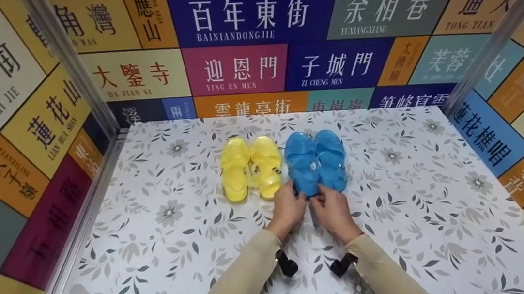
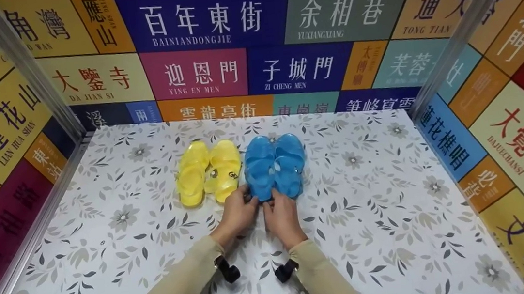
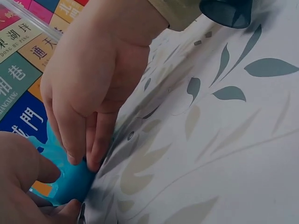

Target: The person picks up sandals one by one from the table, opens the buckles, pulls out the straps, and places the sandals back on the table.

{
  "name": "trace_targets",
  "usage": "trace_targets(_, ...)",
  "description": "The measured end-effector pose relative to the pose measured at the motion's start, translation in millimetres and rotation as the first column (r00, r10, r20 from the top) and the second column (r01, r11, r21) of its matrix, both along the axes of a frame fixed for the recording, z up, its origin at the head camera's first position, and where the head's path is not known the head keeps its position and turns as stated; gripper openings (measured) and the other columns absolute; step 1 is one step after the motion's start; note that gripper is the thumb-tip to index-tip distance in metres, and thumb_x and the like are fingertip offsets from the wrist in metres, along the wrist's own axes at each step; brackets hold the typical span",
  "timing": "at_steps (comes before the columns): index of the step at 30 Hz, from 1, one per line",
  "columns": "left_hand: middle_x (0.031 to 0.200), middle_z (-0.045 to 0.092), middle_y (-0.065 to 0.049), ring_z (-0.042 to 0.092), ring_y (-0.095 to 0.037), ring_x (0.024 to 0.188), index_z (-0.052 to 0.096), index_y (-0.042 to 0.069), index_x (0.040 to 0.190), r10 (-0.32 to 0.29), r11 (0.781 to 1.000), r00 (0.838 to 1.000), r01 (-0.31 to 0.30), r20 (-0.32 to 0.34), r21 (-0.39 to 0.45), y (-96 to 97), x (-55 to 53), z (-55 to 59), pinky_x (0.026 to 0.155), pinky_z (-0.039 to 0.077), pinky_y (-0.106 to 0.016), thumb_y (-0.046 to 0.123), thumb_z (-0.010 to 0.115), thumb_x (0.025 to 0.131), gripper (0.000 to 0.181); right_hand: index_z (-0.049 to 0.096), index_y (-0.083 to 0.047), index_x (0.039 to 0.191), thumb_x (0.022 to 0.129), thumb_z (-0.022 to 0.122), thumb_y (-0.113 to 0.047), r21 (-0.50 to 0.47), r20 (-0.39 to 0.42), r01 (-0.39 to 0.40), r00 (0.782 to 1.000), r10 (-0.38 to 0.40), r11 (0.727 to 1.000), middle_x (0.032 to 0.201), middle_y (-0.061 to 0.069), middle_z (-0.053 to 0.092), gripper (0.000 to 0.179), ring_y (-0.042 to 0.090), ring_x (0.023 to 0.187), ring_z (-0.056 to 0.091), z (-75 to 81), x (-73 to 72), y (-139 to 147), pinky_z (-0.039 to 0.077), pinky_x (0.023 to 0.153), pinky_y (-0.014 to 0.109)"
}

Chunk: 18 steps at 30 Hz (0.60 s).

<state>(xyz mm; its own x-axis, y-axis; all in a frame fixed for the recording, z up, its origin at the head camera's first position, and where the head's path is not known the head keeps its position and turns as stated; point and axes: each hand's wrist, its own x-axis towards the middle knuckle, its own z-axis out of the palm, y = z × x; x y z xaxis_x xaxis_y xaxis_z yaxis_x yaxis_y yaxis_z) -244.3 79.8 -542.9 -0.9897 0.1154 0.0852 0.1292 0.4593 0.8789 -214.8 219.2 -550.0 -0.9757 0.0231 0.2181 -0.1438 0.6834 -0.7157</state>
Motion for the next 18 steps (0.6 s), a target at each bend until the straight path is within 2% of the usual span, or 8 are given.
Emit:
trace_targets(4,0.118,0.070,-0.029,0.067,-0.041,0.117,0.062,-0.015,0.128,0.022,0.997,0.997,-0.027,-0.070,-0.066,2.4,1.2,-2.8,0.102,0.055,-0.049,0.002,0.065,0.099,0.034,0.059,0.015,0.136,0.099,0.065,-0.001,0.026,-0.041,-0.007,0.999,0.008,1.000,0.111,0.029,0.074,0.040,0.039,0.100,0.075,-3.3,0.0,0.2,0.061,0.089,0.051)
trace_targets(8,0.113,0.071,-0.028,0.068,-0.041,0.114,0.065,-0.013,0.122,0.026,0.997,0.996,-0.033,-0.091,-0.076,4.0,1.0,-4.8,0.100,0.055,-0.050,-0.001,0.065,0.097,0.028,0.065,0.012,0.130,0.099,0.066,-0.002,0.025,-0.089,0.010,0.996,-0.008,1.000,0.107,0.027,0.075,0.034,0.039,0.098,0.075,-5.9,-0.5,-0.1,0.061,0.087,0.053)
trace_targets(14,0.116,0.070,-0.028,0.066,-0.041,0.115,0.063,-0.014,0.126,0.045,0.994,0.993,-0.056,-0.111,-0.096,5.2,2.7,-5.5,0.102,0.053,-0.051,-0.001,0.066,0.096,0.033,0.067,0.012,0.127,0.098,0.067,0.000,0.005,-0.138,0.038,0.990,-0.037,0.999,0.107,0.028,0.075,0.032,0.040,0.096,0.076,-9.1,-2.5,-0.3,0.061,0.087,0.053)
trace_targets(18,0.120,0.069,-0.028,0.066,-0.040,0.118,0.062,-0.015,0.129,0.054,0.994,0.993,-0.063,-0.106,-0.085,5.8,4.5,-6.0,0.105,0.052,-0.050,-0.002,0.067,0.095,0.037,0.065,0.015,0.127,0.097,0.069,0.000,-0.018,-0.122,0.060,0.991,-0.061,0.998,0.109,0.030,0.074,0.034,0.040,0.095,0.076,-9.0,-2.8,0.4,0.061,0.087,0.052)
